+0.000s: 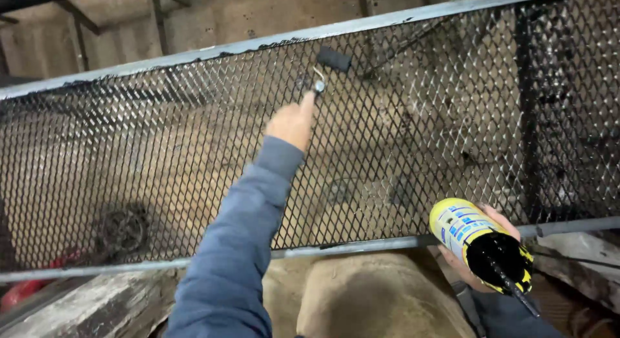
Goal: Painting a metal mesh panel using a small roller and black paint.
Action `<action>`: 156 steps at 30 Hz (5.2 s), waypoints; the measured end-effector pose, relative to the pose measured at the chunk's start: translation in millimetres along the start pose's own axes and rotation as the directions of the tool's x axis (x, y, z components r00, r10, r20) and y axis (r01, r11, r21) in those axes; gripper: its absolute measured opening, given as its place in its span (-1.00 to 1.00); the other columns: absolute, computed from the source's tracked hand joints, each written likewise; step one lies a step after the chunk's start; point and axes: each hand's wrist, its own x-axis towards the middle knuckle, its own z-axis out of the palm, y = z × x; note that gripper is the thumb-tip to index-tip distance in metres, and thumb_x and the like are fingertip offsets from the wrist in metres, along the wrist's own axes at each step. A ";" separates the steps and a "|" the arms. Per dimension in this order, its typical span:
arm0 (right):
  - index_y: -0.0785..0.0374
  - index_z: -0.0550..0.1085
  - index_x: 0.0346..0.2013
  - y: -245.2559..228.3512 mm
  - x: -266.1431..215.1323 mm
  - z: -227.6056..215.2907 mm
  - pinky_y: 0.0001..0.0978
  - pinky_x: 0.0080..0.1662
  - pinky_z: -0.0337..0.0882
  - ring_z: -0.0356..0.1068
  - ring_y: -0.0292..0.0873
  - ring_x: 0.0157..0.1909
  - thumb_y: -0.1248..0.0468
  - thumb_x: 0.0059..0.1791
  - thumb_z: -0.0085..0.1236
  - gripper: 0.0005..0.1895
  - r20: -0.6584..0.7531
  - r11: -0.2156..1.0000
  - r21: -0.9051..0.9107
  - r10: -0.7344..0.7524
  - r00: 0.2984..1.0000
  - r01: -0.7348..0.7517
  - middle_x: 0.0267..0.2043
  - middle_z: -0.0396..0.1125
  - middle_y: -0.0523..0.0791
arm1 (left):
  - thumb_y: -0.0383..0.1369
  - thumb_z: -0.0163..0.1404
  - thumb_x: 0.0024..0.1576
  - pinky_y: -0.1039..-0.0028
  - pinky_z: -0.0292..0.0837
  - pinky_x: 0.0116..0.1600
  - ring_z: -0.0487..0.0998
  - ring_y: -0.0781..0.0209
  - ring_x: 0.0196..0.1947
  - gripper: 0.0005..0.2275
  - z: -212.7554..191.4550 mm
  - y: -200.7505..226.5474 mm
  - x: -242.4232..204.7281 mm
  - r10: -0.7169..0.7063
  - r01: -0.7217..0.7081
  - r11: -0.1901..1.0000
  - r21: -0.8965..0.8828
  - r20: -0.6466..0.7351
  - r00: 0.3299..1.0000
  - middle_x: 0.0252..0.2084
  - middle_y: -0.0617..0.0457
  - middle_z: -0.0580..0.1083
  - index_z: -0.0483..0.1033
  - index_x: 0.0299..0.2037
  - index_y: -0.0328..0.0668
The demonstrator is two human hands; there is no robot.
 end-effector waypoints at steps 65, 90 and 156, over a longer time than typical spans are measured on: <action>0.23 0.08 0.38 63.5 -31.1 -73.1 -0.07 0.30 0.39 0.26 -0.04 0.37 0.22 -0.38 0.53 0.15 0.000 0.918 0.272 0.302 0.953 -0.290 0.39 0.15 0.04 | -0.38 -0.12 0.32 0.04 0.43 -0.27 0.50 -0.11 -0.33 -0.69 4.9 79.3 62.5 0.186 -0.195 0.980 0.035 0.168 0.968 -0.35 -0.09 0.47 0.33 0.27 -0.10; 0.20 0.40 0.21 172.0 19.8 -129.6 0.09 0.01 0.49 0.44 0.12 -0.01 -0.13 -0.21 0.47 -0.16 0.621 -0.218 0.530 0.758 0.200 -0.820 0.07 0.39 0.07 | -0.33 -0.01 0.19 0.05 0.43 -0.49 0.52 -0.10 -0.62 -0.49 23.7 234.5 -139.3 -0.276 0.281 0.960 0.008 0.230 0.933 -0.61 -0.15 0.46 0.23 0.33 -0.40; 0.21 0.12 0.30 -62.4 -45.9 -24.2 0.30 0.12 0.34 0.26 0.27 0.15 -0.05 -0.17 0.42 -0.07 -0.181 0.998 0.069 0.021 0.983 -0.009 0.21 0.15 0.13 | -0.42 0.00 0.16 0.22 0.41 -0.40 0.47 0.04 -0.45 -0.48 -15.8 97.1 -251.7 0.318 -0.290 0.945 -0.152 0.208 0.925 -0.45 -0.01 0.41 0.31 0.38 -0.27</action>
